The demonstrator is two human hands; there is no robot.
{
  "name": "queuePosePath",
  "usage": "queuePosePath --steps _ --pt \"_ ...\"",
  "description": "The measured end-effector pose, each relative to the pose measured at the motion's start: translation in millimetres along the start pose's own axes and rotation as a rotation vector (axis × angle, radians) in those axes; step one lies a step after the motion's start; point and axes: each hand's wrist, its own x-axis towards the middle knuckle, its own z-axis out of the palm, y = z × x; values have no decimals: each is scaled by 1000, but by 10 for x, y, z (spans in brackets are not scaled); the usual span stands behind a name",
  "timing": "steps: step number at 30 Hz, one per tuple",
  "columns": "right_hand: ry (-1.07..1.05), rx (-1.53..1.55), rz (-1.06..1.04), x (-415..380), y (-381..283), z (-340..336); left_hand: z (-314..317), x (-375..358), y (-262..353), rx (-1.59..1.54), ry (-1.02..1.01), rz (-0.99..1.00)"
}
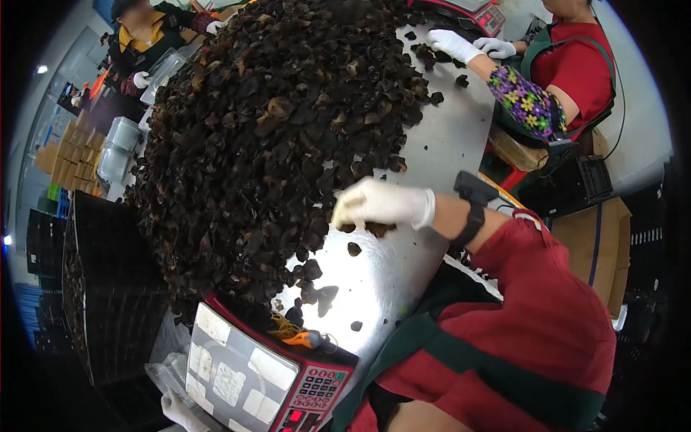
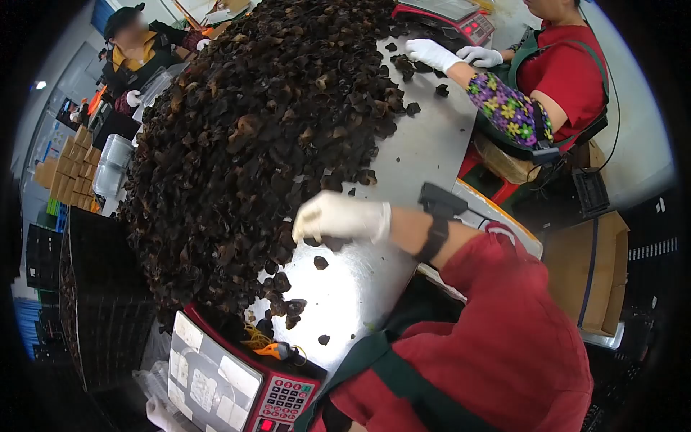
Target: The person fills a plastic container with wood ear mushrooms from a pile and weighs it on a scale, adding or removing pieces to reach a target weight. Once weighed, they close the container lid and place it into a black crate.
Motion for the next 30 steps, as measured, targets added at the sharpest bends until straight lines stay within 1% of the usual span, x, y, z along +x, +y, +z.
queuePosePath --steps 1,2,3,4,6,7,8,9,10,11,13,14,15,16,17,19,20,21,23,24,25,27,28,29,30 --pt "38 12 13 44 -270 -87 40 -244 558 58 136 26" --pt "170 -126 -180 283 -240 -237 51 -625 1152 -48 158 -36" --pt "301 -263 -373 543 -219 -385 120 -1150 2136 -156 185 -95" --pt "442 -407 -370 685 -414 -475 126 -1215 2092 -155 186 -96" --pt "681 -636 -369 1066 -661 -634 118 -1333 1946 116 169 152" --pt "778 -724 -378 1284 -662 -701 192 -1542 2101 98 149 187" --pt "774 -724 -382 1434 -647 -735 208 -1660 2029 120 112 327" --pt "786 -864 -358 1559 -625 -755 218 -1769 1959 144 76 467" --pt "797 -1003 -332 1596 -655 -729 258 -1923 2073 213 70 496" --pt "793 -1001 -338 1590 -667 -722 302 -2076 2195 281 65 524" --pt "686 -643 -313 1351 -823 -658 332 -2296 2256 382 32 528" --pt "589 -464 -307 1185 -839 -630 356 -2373 2263 383 32 523" --pt "574 -447 -352 1075 -766 -661 387 -2428 2255 344 34 602" --pt "543 -439 -352 884 -712 -690 411 -2480 2258 300 31 684" --pt "515 -434 -350 645 -663 -730 422 -2531 2285 292 18 688" --pt "413 -410 -270 99 -520 -859 452 -2638 2471 305 0 650" --pt "365 -420 -177 -208 -468 -924 488 -2710 2603 294 3 563" --pt "319 -426 -85 -521 -408 -982 501 -2747 2632 284 -7 569" --pt "242 -301 274 -1110 -249 -1095 522 -2799 2669 222 -26 466" --pt "223 -373 311 -1336 -212 -1077 531 -2829 2661 216 -28 394" --pt "201 -444 349 -1524 -175 -1066 538 -2843 2668 216 -35 396" --pt "188 -538 353 -1689 69 -1133 542 -2855 2693 246 -14 395" --pt "235 -613 323 -1715 102 -1135 547 -2858 2701 233 -7 424" --pt "237 -611 323 -1662 123 -1144 540 -2847 2712 233 -7 427" --pt "383 -591 220 -1547 92 -1123 527 -2830 2713 273 -23 462"
